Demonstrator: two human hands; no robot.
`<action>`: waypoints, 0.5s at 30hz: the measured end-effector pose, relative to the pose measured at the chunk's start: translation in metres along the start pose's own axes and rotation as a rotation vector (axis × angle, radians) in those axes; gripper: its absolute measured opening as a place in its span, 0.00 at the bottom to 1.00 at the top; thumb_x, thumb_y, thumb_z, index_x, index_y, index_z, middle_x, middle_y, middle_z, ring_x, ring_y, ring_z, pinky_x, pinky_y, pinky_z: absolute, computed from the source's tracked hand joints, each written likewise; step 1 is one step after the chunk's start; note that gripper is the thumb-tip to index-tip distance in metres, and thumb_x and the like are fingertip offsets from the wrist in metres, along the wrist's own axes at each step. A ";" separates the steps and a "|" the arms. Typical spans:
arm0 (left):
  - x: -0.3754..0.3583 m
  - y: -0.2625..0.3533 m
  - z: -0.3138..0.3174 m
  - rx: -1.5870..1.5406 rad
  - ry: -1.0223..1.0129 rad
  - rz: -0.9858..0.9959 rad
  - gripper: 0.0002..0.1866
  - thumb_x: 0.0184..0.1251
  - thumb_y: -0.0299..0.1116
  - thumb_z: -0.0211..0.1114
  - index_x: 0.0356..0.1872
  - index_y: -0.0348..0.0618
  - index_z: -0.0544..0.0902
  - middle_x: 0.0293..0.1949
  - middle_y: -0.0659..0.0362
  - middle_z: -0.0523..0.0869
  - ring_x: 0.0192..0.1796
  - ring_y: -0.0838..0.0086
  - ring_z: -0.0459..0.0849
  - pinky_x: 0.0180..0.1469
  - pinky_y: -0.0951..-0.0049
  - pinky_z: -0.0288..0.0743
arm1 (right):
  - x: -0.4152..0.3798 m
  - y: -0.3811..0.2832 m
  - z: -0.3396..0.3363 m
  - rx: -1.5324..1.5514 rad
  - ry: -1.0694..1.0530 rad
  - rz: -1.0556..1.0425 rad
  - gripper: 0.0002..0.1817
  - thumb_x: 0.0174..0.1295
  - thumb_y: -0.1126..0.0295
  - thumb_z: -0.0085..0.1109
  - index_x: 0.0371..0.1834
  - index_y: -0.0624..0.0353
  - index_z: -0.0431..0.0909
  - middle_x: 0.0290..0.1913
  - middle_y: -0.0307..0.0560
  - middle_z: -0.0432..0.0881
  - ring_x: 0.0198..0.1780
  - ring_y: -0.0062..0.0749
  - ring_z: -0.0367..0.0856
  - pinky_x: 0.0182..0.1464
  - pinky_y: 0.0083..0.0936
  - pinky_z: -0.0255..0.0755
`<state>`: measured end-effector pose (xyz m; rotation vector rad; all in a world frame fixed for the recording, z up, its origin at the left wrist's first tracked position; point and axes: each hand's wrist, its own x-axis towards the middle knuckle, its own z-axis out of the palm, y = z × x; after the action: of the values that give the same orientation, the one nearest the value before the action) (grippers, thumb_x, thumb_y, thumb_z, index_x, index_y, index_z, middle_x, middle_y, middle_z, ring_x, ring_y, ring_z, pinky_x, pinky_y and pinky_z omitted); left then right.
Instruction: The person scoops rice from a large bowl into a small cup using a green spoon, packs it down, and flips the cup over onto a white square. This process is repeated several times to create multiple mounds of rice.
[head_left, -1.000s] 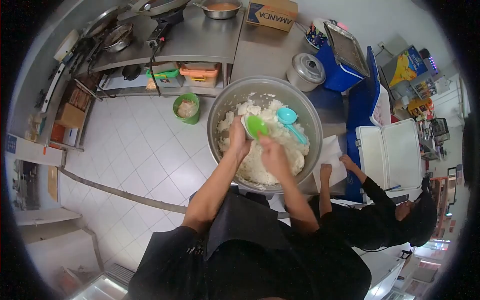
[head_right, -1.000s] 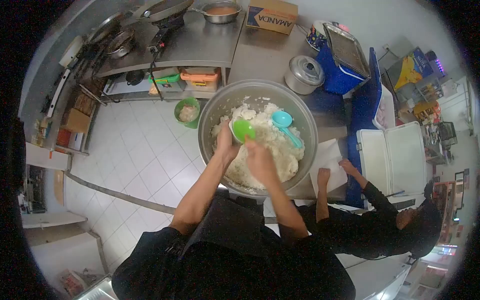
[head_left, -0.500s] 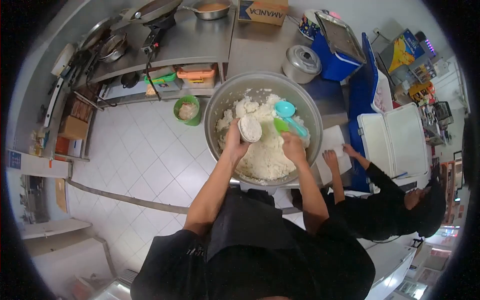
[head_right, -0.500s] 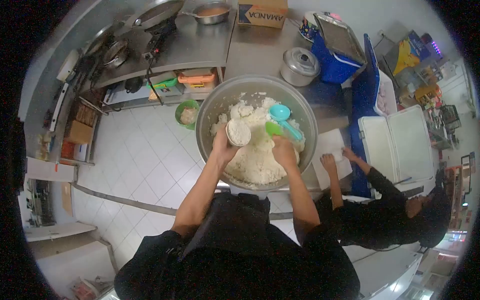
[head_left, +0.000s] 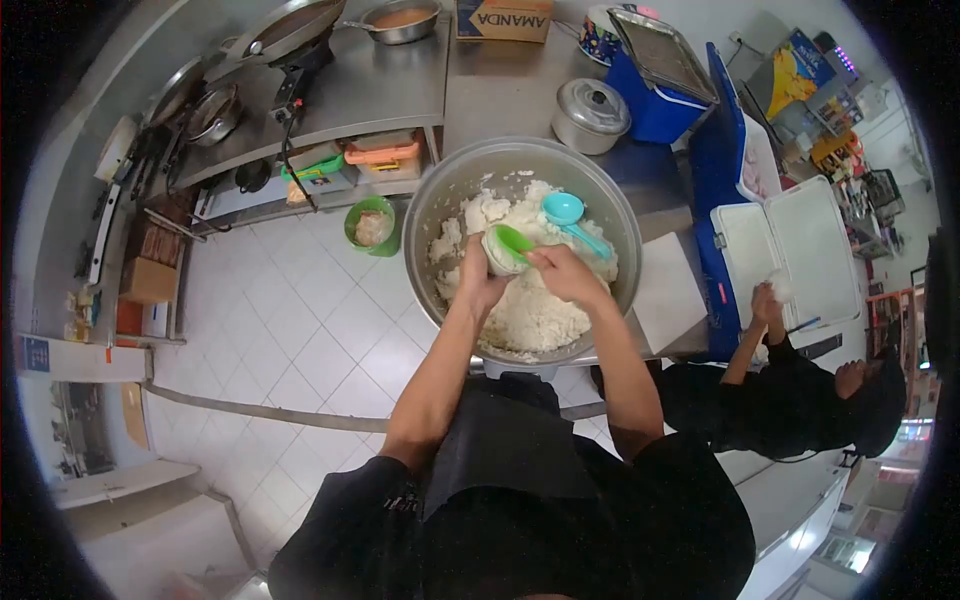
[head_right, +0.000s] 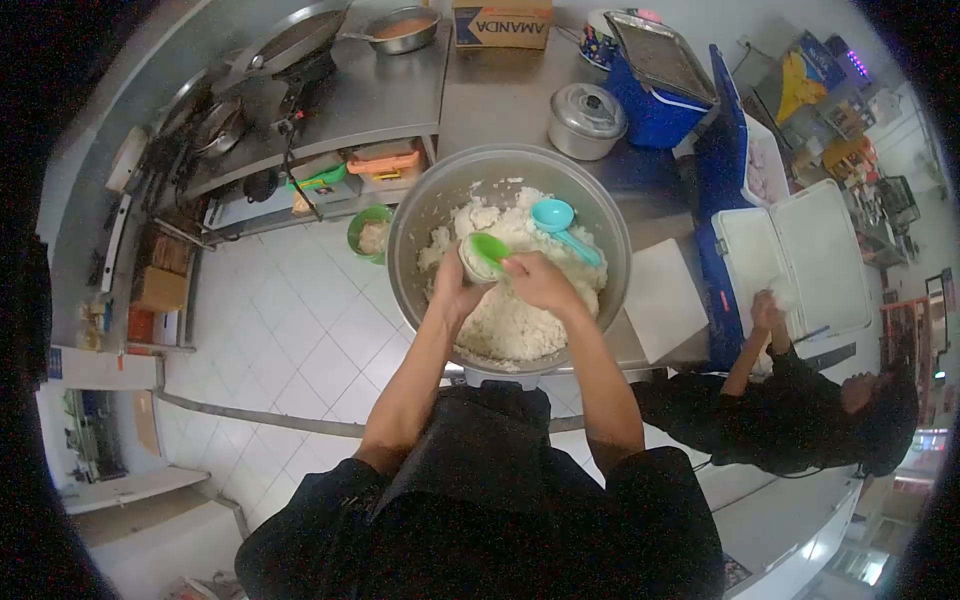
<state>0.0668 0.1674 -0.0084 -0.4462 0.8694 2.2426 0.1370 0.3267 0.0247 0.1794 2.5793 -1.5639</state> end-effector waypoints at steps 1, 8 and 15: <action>0.001 0.003 -0.001 0.010 -0.008 -0.009 0.19 0.77 0.42 0.42 0.58 0.51 0.77 0.56 0.58 0.82 0.60 0.62 0.79 0.64 0.51 0.69 | -0.001 -0.006 0.003 -0.029 0.000 -0.075 0.17 0.75 0.61 0.47 0.46 0.61 0.83 0.19 0.36 0.72 0.18 0.19 0.66 0.21 0.23 0.61; 0.027 0.011 -0.002 -0.175 -0.235 0.029 0.21 0.78 0.41 0.39 0.60 0.45 0.75 0.59 0.54 0.81 0.61 0.60 0.79 0.61 0.52 0.73 | -0.014 -0.025 -0.020 0.748 -0.155 0.431 0.19 0.76 0.57 0.47 0.62 0.55 0.74 0.18 0.25 0.59 0.16 0.12 0.55 0.17 0.16 0.49; -0.024 -0.009 0.101 -0.234 -0.333 -0.048 0.24 0.79 0.45 0.39 0.64 0.42 0.71 0.64 0.48 0.75 0.65 0.53 0.74 0.64 0.47 0.71 | -0.156 0.006 -0.110 0.882 0.479 0.251 0.18 0.77 0.57 0.45 0.61 0.53 0.73 0.19 0.24 0.53 0.16 0.09 0.49 0.16 0.13 0.42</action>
<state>0.0832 0.2315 0.0726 -0.1859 0.4236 2.2957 0.2869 0.4207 0.0954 1.0032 1.7853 -2.6563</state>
